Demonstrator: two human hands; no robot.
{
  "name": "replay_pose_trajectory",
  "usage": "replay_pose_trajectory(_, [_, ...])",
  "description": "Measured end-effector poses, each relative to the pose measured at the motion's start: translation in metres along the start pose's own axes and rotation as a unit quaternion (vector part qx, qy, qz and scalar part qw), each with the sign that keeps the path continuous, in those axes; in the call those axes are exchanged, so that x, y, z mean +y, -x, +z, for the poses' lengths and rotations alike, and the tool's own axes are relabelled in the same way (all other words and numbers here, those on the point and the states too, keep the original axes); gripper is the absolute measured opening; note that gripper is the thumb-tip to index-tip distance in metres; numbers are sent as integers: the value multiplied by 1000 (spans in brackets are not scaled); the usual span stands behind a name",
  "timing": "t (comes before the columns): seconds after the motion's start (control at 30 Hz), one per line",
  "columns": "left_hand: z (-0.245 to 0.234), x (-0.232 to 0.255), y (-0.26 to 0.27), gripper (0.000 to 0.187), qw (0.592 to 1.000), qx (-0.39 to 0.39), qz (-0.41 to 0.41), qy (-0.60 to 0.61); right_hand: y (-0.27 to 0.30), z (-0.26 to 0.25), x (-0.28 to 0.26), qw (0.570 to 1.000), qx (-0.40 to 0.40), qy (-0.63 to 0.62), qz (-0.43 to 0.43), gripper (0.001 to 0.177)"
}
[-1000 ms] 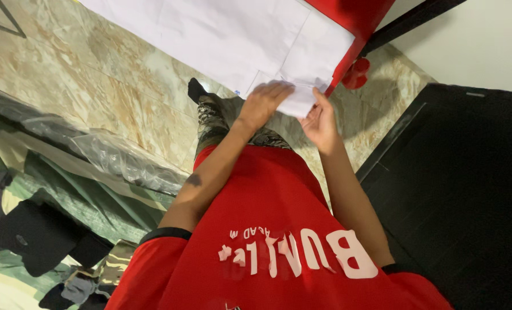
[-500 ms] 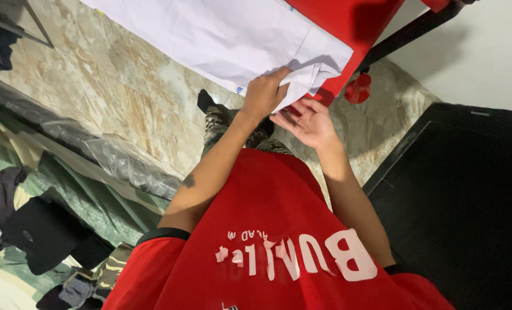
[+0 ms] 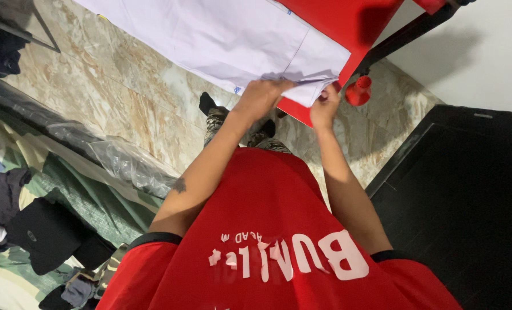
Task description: The person folds a white collared shirt on a red table, then picks up and spreads out a black and white shirt and a grey t-shirt, folding each of them into rectangular shapes.
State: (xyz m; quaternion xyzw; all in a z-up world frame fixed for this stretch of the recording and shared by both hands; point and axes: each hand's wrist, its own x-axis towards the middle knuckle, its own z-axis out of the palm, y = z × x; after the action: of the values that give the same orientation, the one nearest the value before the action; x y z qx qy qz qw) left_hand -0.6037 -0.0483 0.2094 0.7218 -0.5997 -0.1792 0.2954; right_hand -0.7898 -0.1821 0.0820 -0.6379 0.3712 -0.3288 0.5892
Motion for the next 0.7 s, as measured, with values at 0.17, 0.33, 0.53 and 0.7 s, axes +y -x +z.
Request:
replay_pose_trajectory(0.17, [36, 5, 12, 40, 997, 40, 47, -48, -18, -13, -8, 940, 89, -229, 237, 27])
replay_pose_trajectory(0.33, [67, 15, 32, 54, 995, -19, 40, -92, -42, -28, -9, 895, 136, -155, 395, 45])
replay_pose_trajectory(0.53, [111, 6, 46, 58, 991, -61, 15, -121, -64, -32, -8, 885, 62, -145, 439, 49])
replay_pose_trajectory(0.7, [121, 8, 45, 42, 986, -10, 38, -162, -67, -27, 21, 892, 50, 31, 447, 53])
